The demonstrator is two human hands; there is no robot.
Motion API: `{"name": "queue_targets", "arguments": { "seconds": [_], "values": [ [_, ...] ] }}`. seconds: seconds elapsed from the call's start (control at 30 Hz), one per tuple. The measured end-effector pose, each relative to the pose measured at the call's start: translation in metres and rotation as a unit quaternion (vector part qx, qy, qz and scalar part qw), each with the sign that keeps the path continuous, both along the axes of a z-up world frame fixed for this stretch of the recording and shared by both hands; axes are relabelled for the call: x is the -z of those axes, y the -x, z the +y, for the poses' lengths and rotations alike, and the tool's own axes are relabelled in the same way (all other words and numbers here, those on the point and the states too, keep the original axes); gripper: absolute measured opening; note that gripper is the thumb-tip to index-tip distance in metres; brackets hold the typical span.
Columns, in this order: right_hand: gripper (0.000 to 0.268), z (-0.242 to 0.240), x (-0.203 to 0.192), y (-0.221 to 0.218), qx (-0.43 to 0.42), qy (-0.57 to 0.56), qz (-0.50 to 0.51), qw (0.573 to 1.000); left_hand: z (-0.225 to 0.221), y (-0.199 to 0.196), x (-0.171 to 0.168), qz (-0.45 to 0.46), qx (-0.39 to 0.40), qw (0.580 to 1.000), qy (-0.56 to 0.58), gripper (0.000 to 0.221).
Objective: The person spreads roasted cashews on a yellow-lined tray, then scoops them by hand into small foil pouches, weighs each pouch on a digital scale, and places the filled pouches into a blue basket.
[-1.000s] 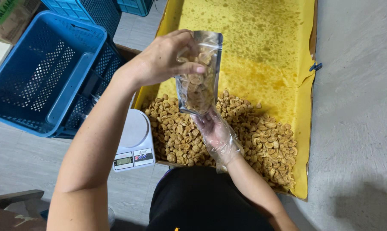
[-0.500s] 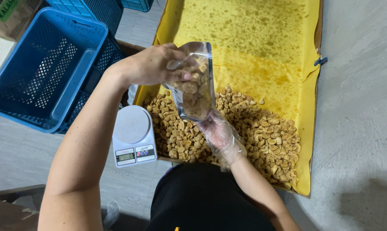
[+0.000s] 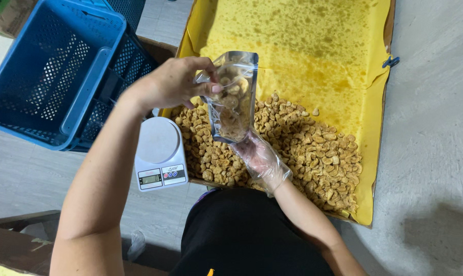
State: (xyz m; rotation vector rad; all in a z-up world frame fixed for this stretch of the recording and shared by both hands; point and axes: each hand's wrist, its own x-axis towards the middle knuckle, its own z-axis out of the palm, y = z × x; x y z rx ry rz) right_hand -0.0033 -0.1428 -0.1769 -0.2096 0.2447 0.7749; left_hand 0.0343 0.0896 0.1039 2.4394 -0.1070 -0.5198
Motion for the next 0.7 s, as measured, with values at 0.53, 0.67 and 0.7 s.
{"name": "queue_targets", "arguments": {
  "seconds": [0.53,0.67,0.7],
  "values": [
    [0.057,-0.067,0.028,-0.031,-0.234,0.488,-0.149,0.827,0.007,0.054,0.160,-0.248,-0.009,0.966,0.076,0.014],
    [0.069,-0.054,0.045,-0.025,-0.165,0.467,-0.323,0.806,0.014,0.062,0.169,-0.237,-0.039,0.967,0.080,0.014],
    [0.067,-0.049,0.044,-0.025,-0.194,0.519,-0.288,0.781,0.016,0.063,0.170,-0.225,-0.052,0.969,0.087,0.015]
  ]
}}
